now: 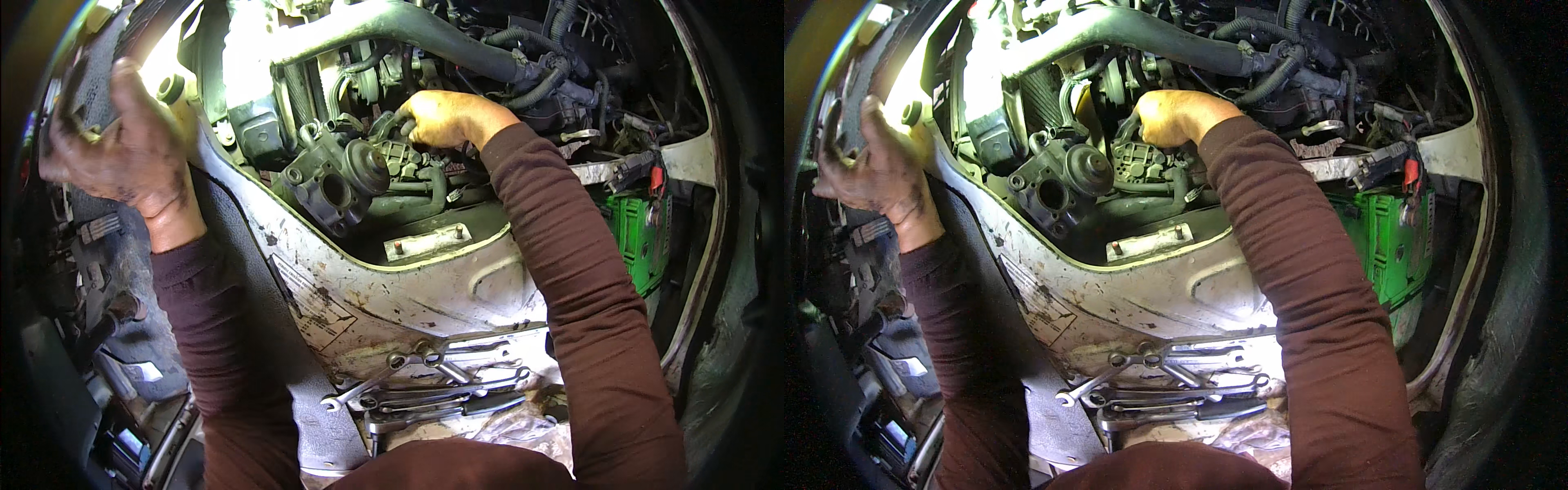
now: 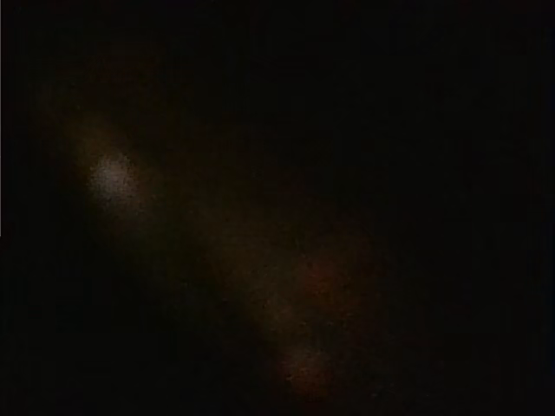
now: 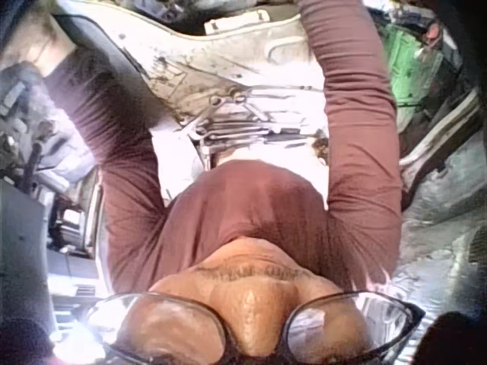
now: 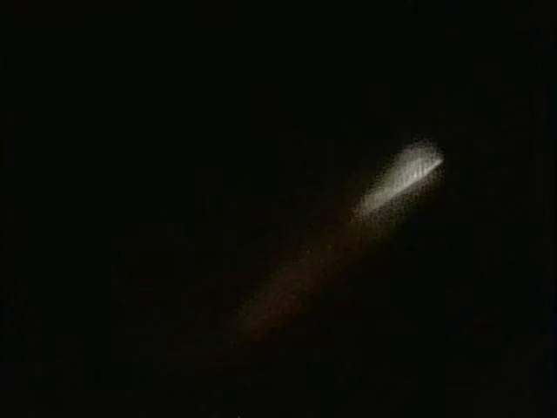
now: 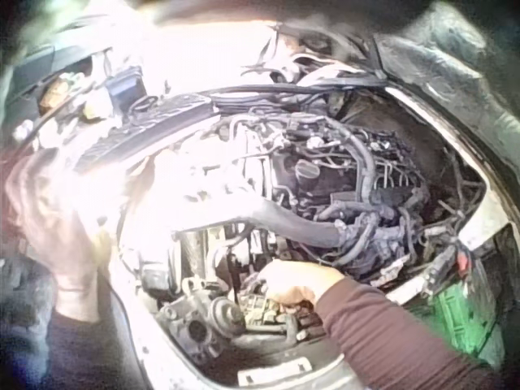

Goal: The person installs a cylindrical engine component into the engine bay, aligns it, and secures it by hand. They then use a wrench to tighten fasteners on the component and surrounding parts.

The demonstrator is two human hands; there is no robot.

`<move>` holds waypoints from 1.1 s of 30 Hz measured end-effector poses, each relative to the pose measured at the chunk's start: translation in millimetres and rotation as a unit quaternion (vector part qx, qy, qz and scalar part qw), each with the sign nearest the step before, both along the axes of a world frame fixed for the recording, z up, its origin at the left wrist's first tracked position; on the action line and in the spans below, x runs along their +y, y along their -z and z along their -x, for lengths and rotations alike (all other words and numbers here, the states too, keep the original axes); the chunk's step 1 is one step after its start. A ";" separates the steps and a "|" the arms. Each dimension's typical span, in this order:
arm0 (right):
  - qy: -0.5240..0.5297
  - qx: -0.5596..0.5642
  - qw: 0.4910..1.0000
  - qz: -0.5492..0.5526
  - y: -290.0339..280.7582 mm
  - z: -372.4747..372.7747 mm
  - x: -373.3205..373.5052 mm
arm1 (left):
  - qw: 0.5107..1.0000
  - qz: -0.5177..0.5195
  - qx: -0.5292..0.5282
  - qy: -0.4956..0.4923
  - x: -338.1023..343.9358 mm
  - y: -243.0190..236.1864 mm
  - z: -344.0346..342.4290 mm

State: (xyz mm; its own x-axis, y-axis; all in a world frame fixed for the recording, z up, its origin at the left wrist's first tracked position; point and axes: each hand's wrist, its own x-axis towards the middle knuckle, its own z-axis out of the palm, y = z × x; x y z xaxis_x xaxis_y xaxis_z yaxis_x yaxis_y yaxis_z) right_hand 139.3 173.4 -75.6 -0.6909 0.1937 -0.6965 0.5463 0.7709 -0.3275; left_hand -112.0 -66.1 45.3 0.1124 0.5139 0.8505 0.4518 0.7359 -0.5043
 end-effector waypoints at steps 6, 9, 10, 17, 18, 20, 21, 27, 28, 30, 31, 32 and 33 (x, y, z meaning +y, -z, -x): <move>-0.049 0.021 0.998 -0.010 4.3 8.8 6.0 | 0.828 -0.337 -0.434 0.115 17.7 23.0 -7.3; -0.080 0.017 0.997 0.005 10.1 14.7 -2.6 | 0.967 -0.079 -0.180 0.159 7.7 16.1 -8.2; -0.058 0.004 0.998 0.017 6.5 17.3 -5.1 | 0.951 -0.094 -0.213 0.206 13.5 10.7 -14.1; -0.367 -0.054 0.922 -0.109 37.6 30.0 -20.2 | 0.887 -0.163 -0.346 0.260 33.3 6.5 -34.9; -0.344 -0.063 0.930 -0.115 43.7 33.1 -22.3 | 0.869 -0.191 -0.373 0.264 31.8 3.7 -37.0; -0.247 -0.089 0.959 -0.107 46.6 35.2 -20.8 | 0.750 -0.320 -0.485 0.315 44.2 0.4 -59.1; -0.174 -0.105 0.975 -0.091 47.4 35.7 -18.2 | 0.731 -0.332 -0.503 0.318 44.9 -0.7 -61.1; -0.025 -0.069 0.997 0.007 93.5 22.8 1.1 | 0.779 -0.305 -0.460 0.297 40.2 5.4 -55.5; -0.094 -0.026 0.995 -0.028 131.5 -6.1 26.0 | 0.769 -0.306 -0.467 0.311 53.8 7.0 -61.0; 0.067 -0.023 0.998 0.003 99.4 9.2 -0.8 | 0.787 -0.300 -0.457 0.286 40.3 8.1 -53.5; 0.043 0.027 0.999 -0.004 107.7 6.7 -1.5 | 0.787 -0.305 -0.456 0.284 38.2 8.3 -53.2; 0.020 0.076 0.997 -0.013 115.1 2.1 -2.1 | 0.783 -0.313 -0.456 0.284 36.3 8.4 -53.7; -0.115 0.151 0.981 -0.034 116.9 2.0 1.5 | 0.770 -0.332 -0.459 0.293 39.2 9.9 -56.0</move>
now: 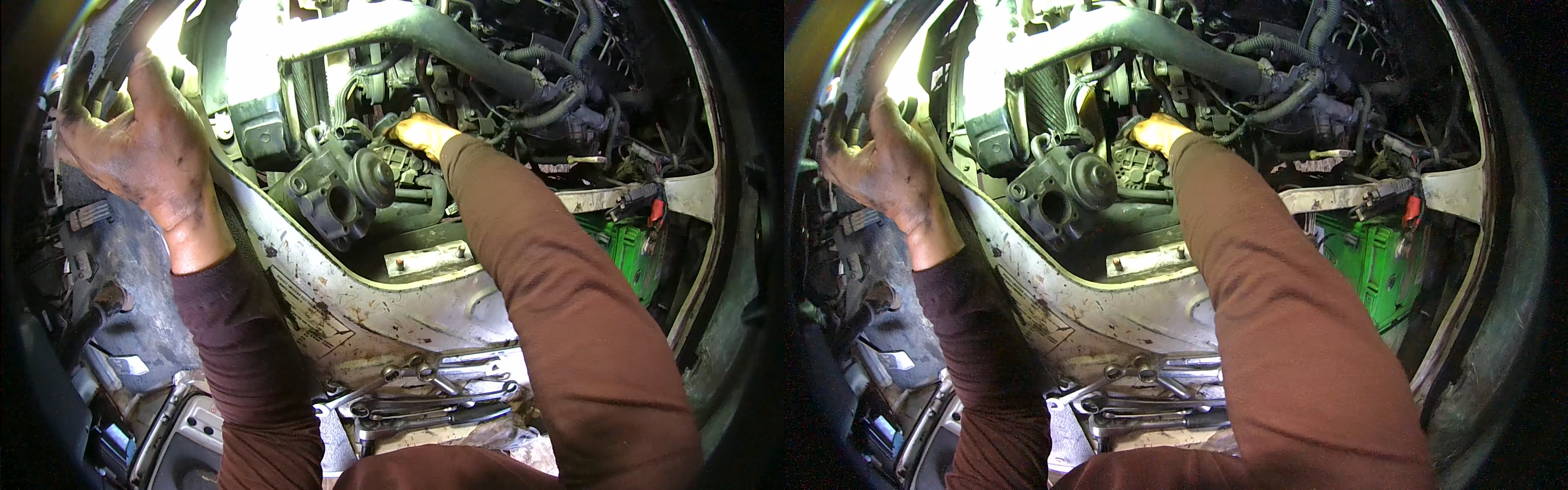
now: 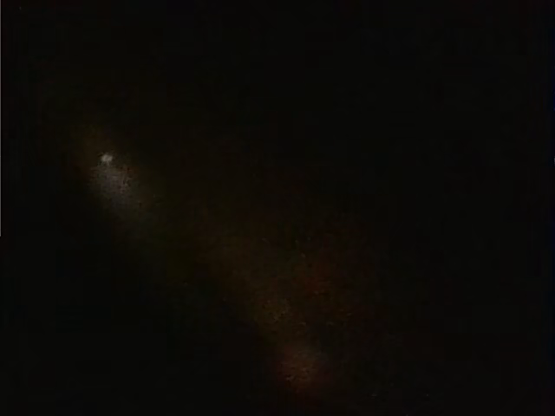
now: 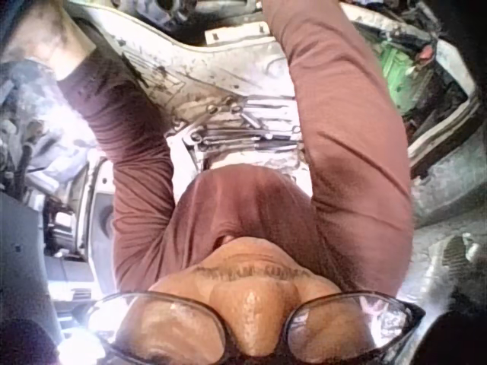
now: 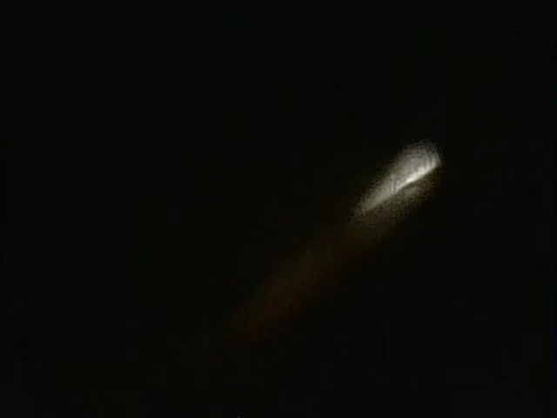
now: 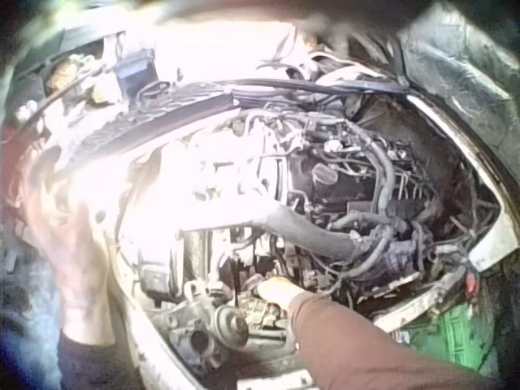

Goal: The person installs a cylindrical engine component into the engine bay, aligns it, and secures it by hand. They then use a wrench to tighten fasteners on the component and surrounding parts.

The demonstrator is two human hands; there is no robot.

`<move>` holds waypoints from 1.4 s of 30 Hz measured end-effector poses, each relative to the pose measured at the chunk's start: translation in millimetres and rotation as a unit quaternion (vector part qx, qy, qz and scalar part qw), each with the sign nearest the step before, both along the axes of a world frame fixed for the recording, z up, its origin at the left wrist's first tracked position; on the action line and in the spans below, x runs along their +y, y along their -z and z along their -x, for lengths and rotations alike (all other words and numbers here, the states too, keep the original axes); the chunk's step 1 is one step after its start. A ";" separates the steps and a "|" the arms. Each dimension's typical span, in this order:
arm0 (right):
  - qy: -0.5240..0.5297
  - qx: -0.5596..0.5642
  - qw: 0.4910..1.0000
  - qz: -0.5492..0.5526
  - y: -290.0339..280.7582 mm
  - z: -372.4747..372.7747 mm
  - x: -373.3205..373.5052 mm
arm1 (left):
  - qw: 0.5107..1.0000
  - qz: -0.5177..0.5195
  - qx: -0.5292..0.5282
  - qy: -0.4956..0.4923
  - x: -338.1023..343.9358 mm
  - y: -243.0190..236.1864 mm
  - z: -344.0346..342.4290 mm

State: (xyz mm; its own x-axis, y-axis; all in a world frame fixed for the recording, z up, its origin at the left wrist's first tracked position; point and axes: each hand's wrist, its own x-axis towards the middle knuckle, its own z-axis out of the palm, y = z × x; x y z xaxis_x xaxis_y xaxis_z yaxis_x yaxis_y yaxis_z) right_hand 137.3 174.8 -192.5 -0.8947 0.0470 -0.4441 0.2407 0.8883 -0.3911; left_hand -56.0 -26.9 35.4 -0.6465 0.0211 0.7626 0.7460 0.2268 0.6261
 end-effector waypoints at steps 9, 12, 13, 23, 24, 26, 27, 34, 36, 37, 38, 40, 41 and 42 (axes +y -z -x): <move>0.548 -0.147 0.815 0.119 14.8 19.9 -24.2 | 0.927 0.309 0.178 -0.117 -22.8 1.3 6.5; 0.565 -0.161 0.789 0.177 18.4 24.3 -20.0 | 0.929 0.297 0.191 -0.108 -20.1 4.0 8.7; 0.607 -0.145 0.762 0.173 26.2 27.5 -22.9 | 0.934 0.291 0.184 -0.097 -24.0 9.7 14.8; 0.638 -0.104 0.731 0.220 12.5 28.2 -13.2 | 0.908 0.315 0.258 -0.102 -33.5 11.3 26.8; 0.645 -0.114 0.722 0.224 -3.3 35.2 -16.8 | 0.901 0.320 0.273 -0.107 -37.2 11.1 28.3; 0.642 -0.101 0.722 0.236 -9.3 30.8 -17.1 | 0.906 0.312 0.269 -0.098 -36.9 14.2 28.8; 0.646 -0.084 0.723 0.232 -6.3 30.1 -17.3 | 0.915 0.301 0.252 -0.091 -35.3 13.8 28.1; 0.634 -0.094 0.742 0.195 -4.9 36.1 -14.3 | 0.904 0.320 0.247 -0.142 -22.0 1.4 7.0; 0.616 -0.087 0.767 0.160 -5.9 38.0 -19.3 | 0.928 0.309 0.174 -0.117 -23.5 2.6 4.5; 0.595 -0.096 0.777 0.184 -7.9 39.3 -16.1 | 0.931 0.309 0.158 -0.112 -25.2 2.8 4.2; 0.573 -0.105 0.786 0.208 -10.1 42.3 -10.9 | 0.934 0.309 0.144 -0.111 -26.7 2.9 5.3; 0.628 -0.066 0.760 0.152 10.8 46.8 1.3 | 0.913 0.331 0.195 -0.135 -22.4 2.2 3.8; 0.600 -0.038 0.773 0.203 12.7 38.3 9.7 | 0.903 0.341 0.217 -0.146 -22.8 1.8 4.5; 0.567 -0.011 0.783 0.256 1.5 34.6 12.2 | 0.895 0.351 0.229 -0.150 -26.0 3.7 8.9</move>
State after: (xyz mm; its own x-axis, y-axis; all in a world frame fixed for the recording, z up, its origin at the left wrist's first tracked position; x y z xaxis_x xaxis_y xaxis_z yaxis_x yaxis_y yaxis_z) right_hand 102.7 187.1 -194.0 -0.3985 0.6163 -0.6792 0.7733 -0.1723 -0.6101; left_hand -64.9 -52.9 31.7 -0.3254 0.4778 0.8160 0.7278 0.6775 -0.1064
